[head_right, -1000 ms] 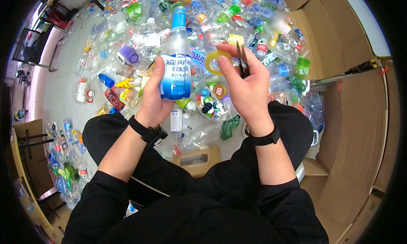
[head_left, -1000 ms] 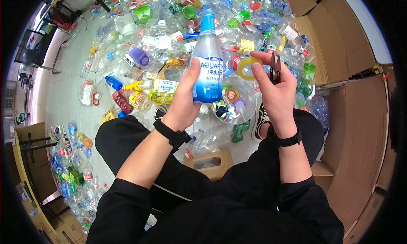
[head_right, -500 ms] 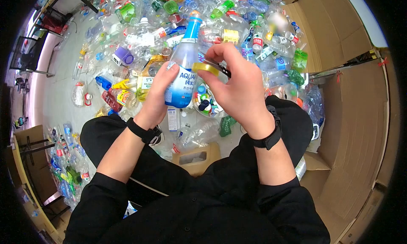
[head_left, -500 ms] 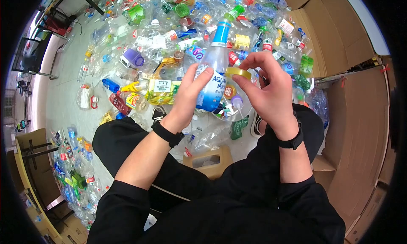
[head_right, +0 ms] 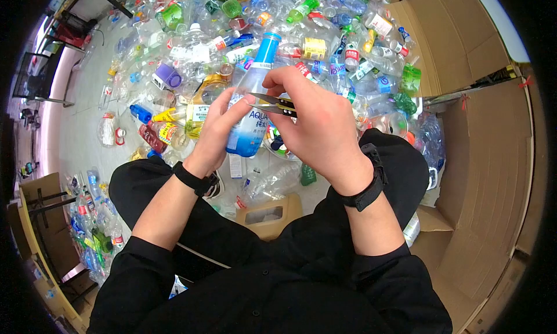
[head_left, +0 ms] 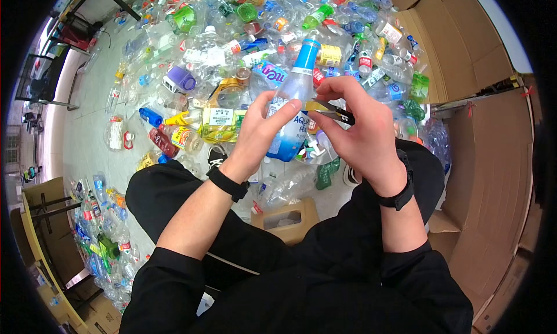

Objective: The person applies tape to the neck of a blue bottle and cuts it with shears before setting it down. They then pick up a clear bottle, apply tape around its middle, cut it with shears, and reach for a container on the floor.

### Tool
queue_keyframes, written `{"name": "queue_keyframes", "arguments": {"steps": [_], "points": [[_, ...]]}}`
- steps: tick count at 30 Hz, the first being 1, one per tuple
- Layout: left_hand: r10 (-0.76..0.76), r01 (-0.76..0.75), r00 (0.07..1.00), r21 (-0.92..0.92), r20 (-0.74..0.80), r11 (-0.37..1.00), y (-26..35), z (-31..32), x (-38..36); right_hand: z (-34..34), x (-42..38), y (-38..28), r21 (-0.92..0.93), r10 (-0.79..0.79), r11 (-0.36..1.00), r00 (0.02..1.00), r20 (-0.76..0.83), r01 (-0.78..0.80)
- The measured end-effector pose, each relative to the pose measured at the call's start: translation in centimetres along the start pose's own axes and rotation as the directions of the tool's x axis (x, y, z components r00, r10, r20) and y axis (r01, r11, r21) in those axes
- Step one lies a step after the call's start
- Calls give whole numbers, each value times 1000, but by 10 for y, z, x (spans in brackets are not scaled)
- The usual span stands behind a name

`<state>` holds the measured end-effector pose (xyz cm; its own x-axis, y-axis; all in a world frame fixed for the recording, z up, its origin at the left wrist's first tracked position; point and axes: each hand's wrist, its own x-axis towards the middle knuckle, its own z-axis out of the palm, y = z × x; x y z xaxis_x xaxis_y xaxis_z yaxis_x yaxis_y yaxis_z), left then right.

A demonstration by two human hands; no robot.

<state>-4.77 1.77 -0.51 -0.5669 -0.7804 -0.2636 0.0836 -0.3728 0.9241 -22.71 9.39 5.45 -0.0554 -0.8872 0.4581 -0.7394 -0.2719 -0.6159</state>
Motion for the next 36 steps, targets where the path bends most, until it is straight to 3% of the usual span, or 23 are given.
{"name": "queue_keyframes", "arguments": {"steps": [8, 16, 19, 21, 23, 26, 33, 36], "points": [[-4, 6, 1000, -85, 27, 996, -2, -5, 4, -7, 2, 3, 6, 28, 1000, 1000, 7, -28], [-166, 227, 969, -393, 183, 891, 7, -5, -1, -2, 3, 15, -7, 4, 1000, 999, -54, -5], [-133, 230, 966, -503, 222, 833, 8, -7, -3, 0, 4, 13, 58, 60, 997, 996, -68, -56], [-110, 210, 969, -507, 220, 836, 10, -9, -3, -1, 3, 7, 89, 104, 991, 992, -66, -98], [-88, 190, 973, -513, 215, 837, 13, -9, -4, -4, 3, -3, 274, 313, 913, 950, 4, -302], [-83, 169, 978, -484, 193, 858, 15, -7, -5, 2, 3, -1, 382, 426, 831, 904, 28, -404], [-38, 100, 988, -428, 150, 898, 11, -9, -7, 8, 4, 9, 483, 403, 787, 913, 70, -384], [-5, 56, 993, -420, 122, 906, 10, -3, -7, 8, 4, 9, 351, 428, 835, 901, 68, -423]]}}
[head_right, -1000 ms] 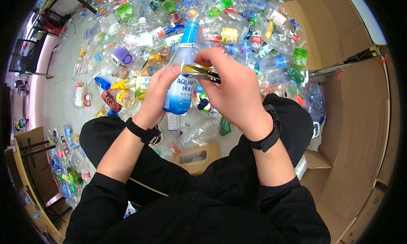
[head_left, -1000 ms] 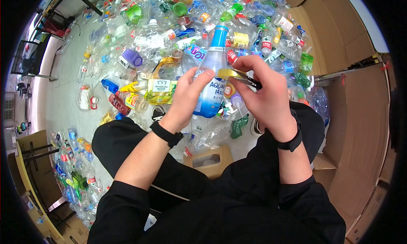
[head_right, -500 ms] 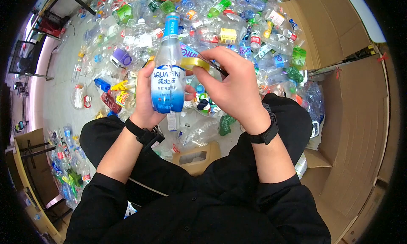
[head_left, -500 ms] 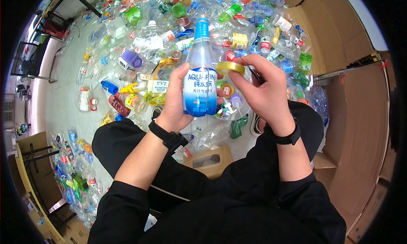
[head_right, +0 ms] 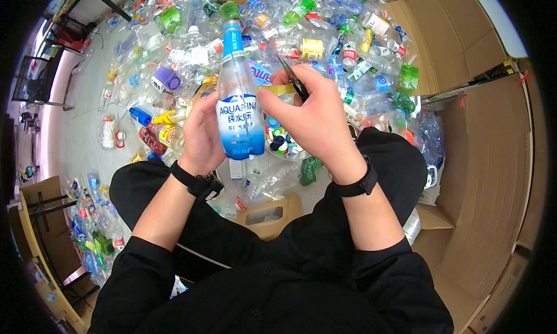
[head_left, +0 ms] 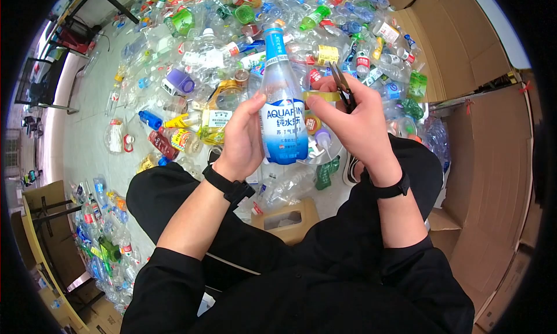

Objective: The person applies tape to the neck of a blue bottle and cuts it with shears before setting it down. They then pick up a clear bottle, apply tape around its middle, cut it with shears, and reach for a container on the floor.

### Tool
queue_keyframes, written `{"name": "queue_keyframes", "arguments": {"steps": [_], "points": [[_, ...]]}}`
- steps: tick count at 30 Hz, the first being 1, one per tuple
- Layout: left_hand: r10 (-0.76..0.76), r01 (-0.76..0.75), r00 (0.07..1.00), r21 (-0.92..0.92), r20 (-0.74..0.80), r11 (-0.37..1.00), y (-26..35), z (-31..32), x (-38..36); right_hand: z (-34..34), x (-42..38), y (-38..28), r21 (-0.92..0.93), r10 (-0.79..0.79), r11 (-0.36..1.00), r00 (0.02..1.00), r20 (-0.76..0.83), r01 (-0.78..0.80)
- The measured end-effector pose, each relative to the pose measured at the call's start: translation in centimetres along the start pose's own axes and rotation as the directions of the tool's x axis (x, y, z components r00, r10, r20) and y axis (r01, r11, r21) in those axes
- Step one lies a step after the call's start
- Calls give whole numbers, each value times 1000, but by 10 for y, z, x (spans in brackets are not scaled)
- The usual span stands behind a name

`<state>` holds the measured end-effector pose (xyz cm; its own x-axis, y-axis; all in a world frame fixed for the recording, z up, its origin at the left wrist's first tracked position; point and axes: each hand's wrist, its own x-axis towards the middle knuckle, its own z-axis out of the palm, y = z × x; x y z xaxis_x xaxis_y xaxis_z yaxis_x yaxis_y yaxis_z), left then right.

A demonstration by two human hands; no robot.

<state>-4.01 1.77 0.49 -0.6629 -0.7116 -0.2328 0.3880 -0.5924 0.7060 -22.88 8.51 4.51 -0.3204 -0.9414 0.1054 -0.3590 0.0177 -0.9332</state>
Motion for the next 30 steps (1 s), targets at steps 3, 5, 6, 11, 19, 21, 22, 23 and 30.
{"name": "queue_keyframes", "arguments": {"steps": [3, 5, 6, 11, 19, 21, 22, 23, 30], "points": [[-10, 11, 1000, -58, 21, 998, -2, 0, -1, 3, 0, 2, -53, -22, 998, 999, -45, 20], [-38, 43, 998, -97, 50, 994, -4, -1, 1, 5, -2, 7, -10, 22, 1000, 1000, -18, -22], [-13, 13, 1000, 95, 6, 995, -7, -2, 3, 4, -2, 4, -10, 24, 1000, 1000, -19, -24], [-95, 95, 996, 84, -3, 992, 1, -6, -2, 3, -1, -1, -56, -46, 997, 998, -37, 44], [-1, 65, 961, -220, 278, 973, -10, -12, 4, 4, 0, -5, 240, 136, 958, 985, 106, -158], [17, 46, 963, -227, 268, 973, -13, -7, 2, 3, 1, -4, 338, 136, 926, 983, 119, -169], [34, 28, 965, -232, 259, 972, -13, -5, 2, -1, 3, 4, 261, 111, 955, 987, 118, -139], [33, 29, 965, -233, 258, 972, -12, -4, 2, -4, 4, 9, 182, 86, 977, 989, 119, -107], [72, -41, 970, -138, 233, 990, -13, -2, 2, -20, 4, -10, 89, 279, 950, 943, 183, -298]]}}
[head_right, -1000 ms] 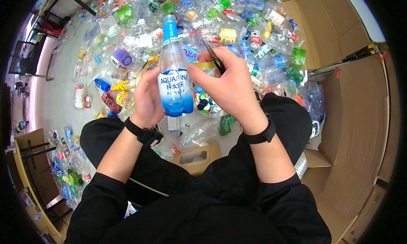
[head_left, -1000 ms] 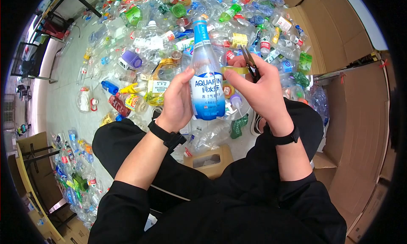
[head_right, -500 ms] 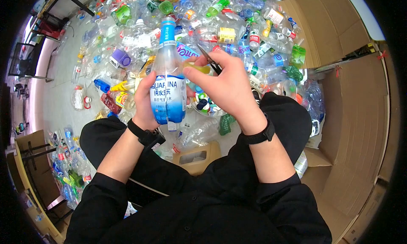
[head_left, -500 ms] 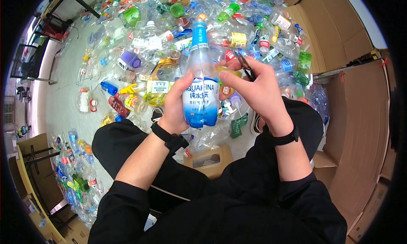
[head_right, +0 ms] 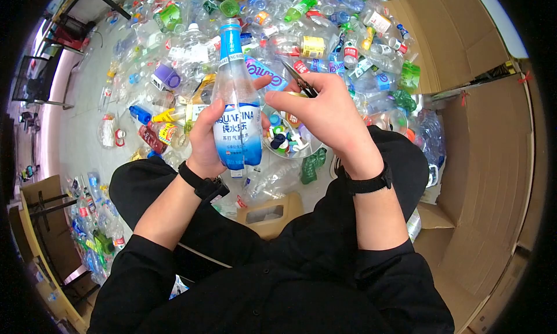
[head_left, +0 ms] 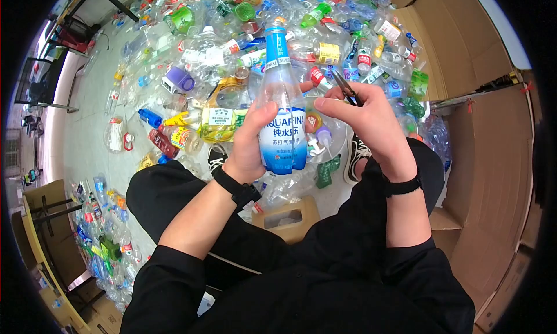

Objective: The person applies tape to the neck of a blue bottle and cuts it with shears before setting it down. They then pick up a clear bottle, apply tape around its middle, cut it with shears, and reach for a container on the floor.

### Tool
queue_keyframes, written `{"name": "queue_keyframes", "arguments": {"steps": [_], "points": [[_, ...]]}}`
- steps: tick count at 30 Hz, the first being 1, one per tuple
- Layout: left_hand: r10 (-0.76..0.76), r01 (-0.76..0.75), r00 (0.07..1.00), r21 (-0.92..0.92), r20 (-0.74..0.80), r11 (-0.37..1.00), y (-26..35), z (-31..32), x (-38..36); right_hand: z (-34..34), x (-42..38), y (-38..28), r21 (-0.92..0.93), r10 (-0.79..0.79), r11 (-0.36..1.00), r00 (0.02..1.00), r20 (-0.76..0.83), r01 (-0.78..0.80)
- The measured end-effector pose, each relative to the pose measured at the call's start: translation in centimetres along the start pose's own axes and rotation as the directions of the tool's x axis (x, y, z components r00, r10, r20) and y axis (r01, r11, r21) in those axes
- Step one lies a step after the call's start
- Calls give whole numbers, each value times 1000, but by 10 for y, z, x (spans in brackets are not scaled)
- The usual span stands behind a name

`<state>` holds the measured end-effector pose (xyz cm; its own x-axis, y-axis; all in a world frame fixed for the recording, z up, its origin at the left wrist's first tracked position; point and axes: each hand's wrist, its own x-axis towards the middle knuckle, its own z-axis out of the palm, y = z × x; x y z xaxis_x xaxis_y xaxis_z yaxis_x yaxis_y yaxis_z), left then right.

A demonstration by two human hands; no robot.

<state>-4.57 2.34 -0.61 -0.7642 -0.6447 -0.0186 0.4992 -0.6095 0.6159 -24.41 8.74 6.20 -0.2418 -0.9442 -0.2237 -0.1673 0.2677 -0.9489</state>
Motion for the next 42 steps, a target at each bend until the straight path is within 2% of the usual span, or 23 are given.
{"name": "queue_keyframes", "arguments": {"steps": [2, 5, 9, 10, 11, 13, 15, 16, 18, 19, 20, 21, 22, 25, 26, 27, 28, 32, 34, 36, 41, 42], "points": [[3, -3, 1000, 12, -11, 1000, -1, 1, 0, 2, 0, 0, -55, 19, 998, 1000, -14, -20], [-10, 9, 1000, 30, 21, 1000, -2, 0, -1, 3, 6, 15, -8, 25, 1000, 998, 62, -24], [-50, 50, 998, -21, 44, 999, 0, -3, -5, 6, 5, 14, -21, 0, 1000, 999, 47, 1], [-79, 79, 997, 36, -8, 996, 1, -4, -7, 8, 3, 10, -19, 2, 1000, 999, 43, -1], [-104, 109, 993, 91, -64, 990, 2, -6, -9, 10, 0, 4, -26, -10, 1000, 1000, 8, 10], [-115, 120, 992, 112, -48, 986, 1, -10, -9, 16, -2, 2, -32, -21, 999, 999, -26, 20], [-18, 21, 988, 15, -156, 1000, -2, -7, -8, 23, 0, 11, -61, -159, 987, 969, -189, 150], [-17, 20, 988, 15, -155, 1000, 0, -6, -8, 24, 2, 12, -62, -160, 987, 969, -188, 151], [13, 8, 980, 106, -196, 994, 6, -4, -7, 26, 6, 13, -67, -294, 955, 896, -334, 288], [17, 4, 980, 108, -197, 994, 8, -5, -7, 23, 4, 10, -66, -296, 954, 896, -331, 291], [30, -8, 973, 98, -227, 995, 10, -5, -7, 16, -2, 4, 148, -94, 980, 965, -244, 133], [43, -21, 966, 88, -256, 996, 11, -6, -7, 13, -7, 1, 337, 96, 940, 989, -112, -53], [62, -43, 964, 76, -260, 996, 13, -7, -6, 15, -10, 4, 231, 56, 972, 997, -53, -42], [93, -87, 948, 32, -303, 996, 12, -4, -5, 35, -18, 9, 196, 7, 980, 999, 45, -16], [92, -86, 948, 31, -305, 996, 12, -8, -6, 40, -20, 11, 191, 37, 980, 996, 86, -53], [64, -63, 969, 14, -240, 998, 11, -13, -6, 44, -20, 11, 191, 38, 980, 995, 87, -54], [38, -39, 984, -2, -173, 999, 11, -16, -7, 47, -21, 11, 198, 49, 978, 993, 107, -70], [32, -26, 976, 31, -213, 999, 10, -10, -7, 45, -16, 13, 245, 63, 965, 988, 144, -97], [93, -84, 990, 86, -108, 993, 13, 6, -3, 44, -15, 13, 266, 64, 958, 986, 152, -103], [89, -80, 990, 82, -106, 993, 12, 9, -3, 44, -17, 12, 335, 101, 928, 976, 193, -163], [130, -116, 986, 139, -101, 983, 8, 11, 0, 46, -19, 9, 404, 147, 892, 975, 165, -202], [156, -135, 976, 144, -151, 980, 5, 14, 0, 46, -20, 9, 421, 176, 877, 970, 170, -233]]}}
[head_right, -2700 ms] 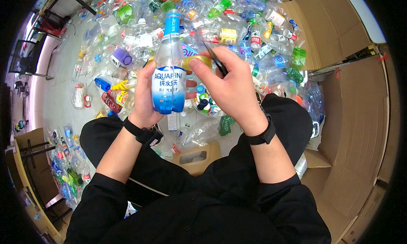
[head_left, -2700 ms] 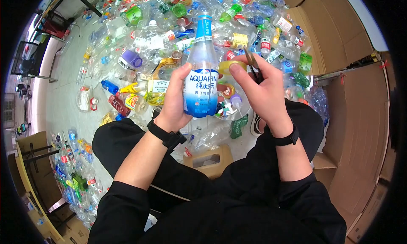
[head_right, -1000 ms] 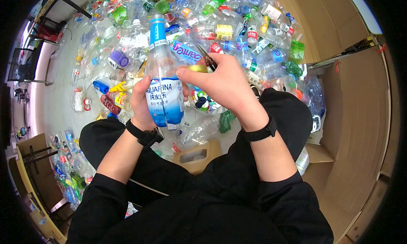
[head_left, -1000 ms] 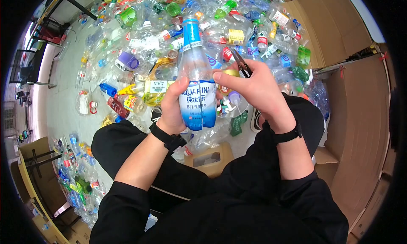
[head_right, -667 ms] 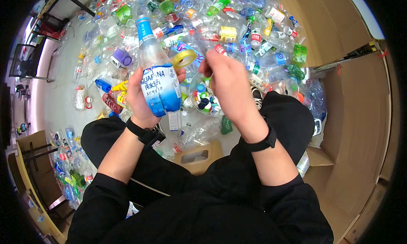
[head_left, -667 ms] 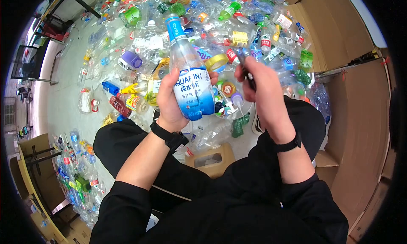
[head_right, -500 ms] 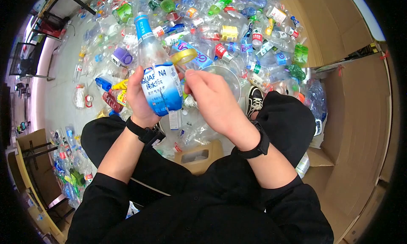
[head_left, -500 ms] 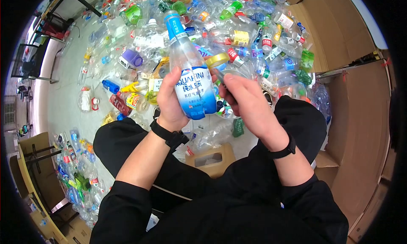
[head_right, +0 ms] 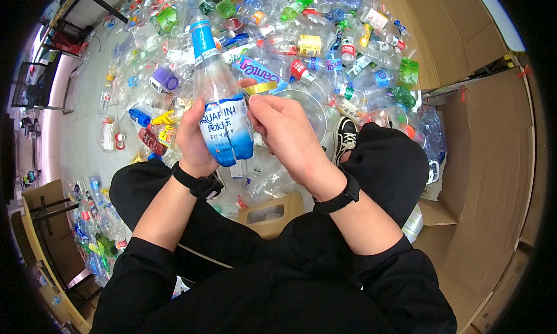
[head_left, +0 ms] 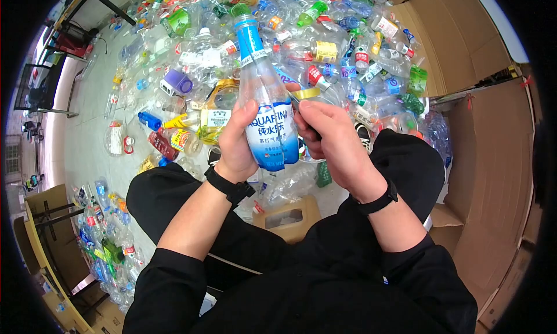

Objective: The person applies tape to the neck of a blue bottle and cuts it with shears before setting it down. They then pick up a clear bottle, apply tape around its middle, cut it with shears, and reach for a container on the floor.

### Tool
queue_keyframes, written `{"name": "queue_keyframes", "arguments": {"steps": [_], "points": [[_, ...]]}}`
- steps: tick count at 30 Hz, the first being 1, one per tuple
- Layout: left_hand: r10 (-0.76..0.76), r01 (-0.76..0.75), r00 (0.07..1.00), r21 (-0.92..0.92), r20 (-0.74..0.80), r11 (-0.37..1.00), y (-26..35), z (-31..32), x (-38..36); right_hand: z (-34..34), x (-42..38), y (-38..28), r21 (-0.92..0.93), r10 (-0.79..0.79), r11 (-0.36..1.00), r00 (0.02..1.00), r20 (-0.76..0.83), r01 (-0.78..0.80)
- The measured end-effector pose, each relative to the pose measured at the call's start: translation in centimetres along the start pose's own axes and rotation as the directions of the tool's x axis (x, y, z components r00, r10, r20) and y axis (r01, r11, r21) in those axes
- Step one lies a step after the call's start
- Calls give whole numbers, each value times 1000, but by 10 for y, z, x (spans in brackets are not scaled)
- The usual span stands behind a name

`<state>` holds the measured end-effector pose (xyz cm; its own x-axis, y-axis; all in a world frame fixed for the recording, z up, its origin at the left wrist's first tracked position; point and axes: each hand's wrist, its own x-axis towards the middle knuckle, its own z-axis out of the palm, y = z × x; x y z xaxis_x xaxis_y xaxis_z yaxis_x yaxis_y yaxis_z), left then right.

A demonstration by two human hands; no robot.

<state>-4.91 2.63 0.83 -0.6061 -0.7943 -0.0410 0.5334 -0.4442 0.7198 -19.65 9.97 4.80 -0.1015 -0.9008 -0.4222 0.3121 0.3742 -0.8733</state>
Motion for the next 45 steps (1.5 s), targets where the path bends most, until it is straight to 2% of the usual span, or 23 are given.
{"name": "queue_keyframes", "arguments": {"steps": [2, 4, 7, 8, 10, 11, 13, 15, 17, 21, 23, 24, 26, 30, 31, 32, 35, 39, 41, 42, 43, 44, 45], "points": [[20, -20, 998, 4, -53, 1000, 1, 0, 0, -1, 1, 1, 31, 13, 999, 1000, 4, -13], [-59, 63, 986, -22, 153, 998, 4, -10, 0, -2, 1, 1, 62, 24, 998, 1000, 9, -24], [-100, 118, 982, -107, 160, 987, -1, -27, 4, -1, -2, -6, 123, 39, 991, 998, 53, -45], [-96, 114, 982, -106, 160, 988, -3, -29, 3, -1, -3, -10, 95, 13, 995, 1000, 10, -14], [-29, 25, 998, -93, -47, 995, 2, -14, 1, -3, -2, -11, 64, -73, 995, 997, -24, 74], [-25, 21, 999, -92, -48, 996, 4, -14, -1, -2, -1, -10, 63, -75, 995, 997, -20, 76], [-19, 16, 998, -57, -54, 998, 7, -13, -2, 1, 2, -5, -196, -280, 946, 956, -84, 260], [-26, 24, 1000, -102, -13, 994, 5, -13, 0, 2, 12, 10, -223, -339, 924, 935, -103, 311], [-32, 36, 999, -147, 30, 988, 1, -15, 1, 4, 18, 17, -171, -381, 919, 911, -156, 355], [5, -2, 999, -85, 33, 996, -1, -13, 0, 3, 16, 11, -152, -342, 936, 923, -176, 318], [10, -7, 999, -78, 30, 997, 0, -13, 0, 7, 5, -5, -125, -197, 978, 946, -256, 170], [11, -7, 999, -90, 43, 996, 0, -14, 1, 4, 8, -4, -125, -197, 978, 946, -256, 169], [13, -7, 998, -102, 55, 995, 1, -14, 1, -5, 14, 1, -192, -346, 935, 886, -307, 299], [-23, 22, 997, 10, 67, 1000, 0, -15, -4, 0, 10, -12, -123, -353, 936, 899, -261, 331], [-50, 47, 996, 55, 70, 997, 0, -15, -5, -1, 12, -7, -199, -362, 928, 892, -272, 316], [-8, 4, 996, 43, 87, 999, -4, -11, -3, -1, 13, -3, -273, -372, 915, 885, -282, 298], [8, -9, 996, 8, 84, 1000, -6, -13, -3, 0, 11, 1, -295, -342, 920, 894, -288, 257], [47, -43, 997, -61, 65, 997, -4, -14, 0, 0, 10, -2, -233, -340, 932, 888, -311, 276], [27, -26, 1000, -103, 8, 994, -3, -15, -3, 1, 10, 4, -297, -412, 894, 876, -251, 335], [15, -15, 1000, -10, -27, 1000, -8, -19, -3, 3, 9, 12, -282, -406, 895, 893, -195, 345], [-22, 22, 999, 16, 41, 1000, -10, -30, -2, 8, -1, 8, -389, -327, 888, 931, -161, 245], [20, -20, 1000, 52, 14, 998, -10, -25, -1, 17, -6, 6, -436, -296, 875, 945, -138, 211], [61, -60, 998, 84, -15, 995, -11, -20, -1, 19, -2, 24, -408, -379, 860, 919, -110, 306]]}}
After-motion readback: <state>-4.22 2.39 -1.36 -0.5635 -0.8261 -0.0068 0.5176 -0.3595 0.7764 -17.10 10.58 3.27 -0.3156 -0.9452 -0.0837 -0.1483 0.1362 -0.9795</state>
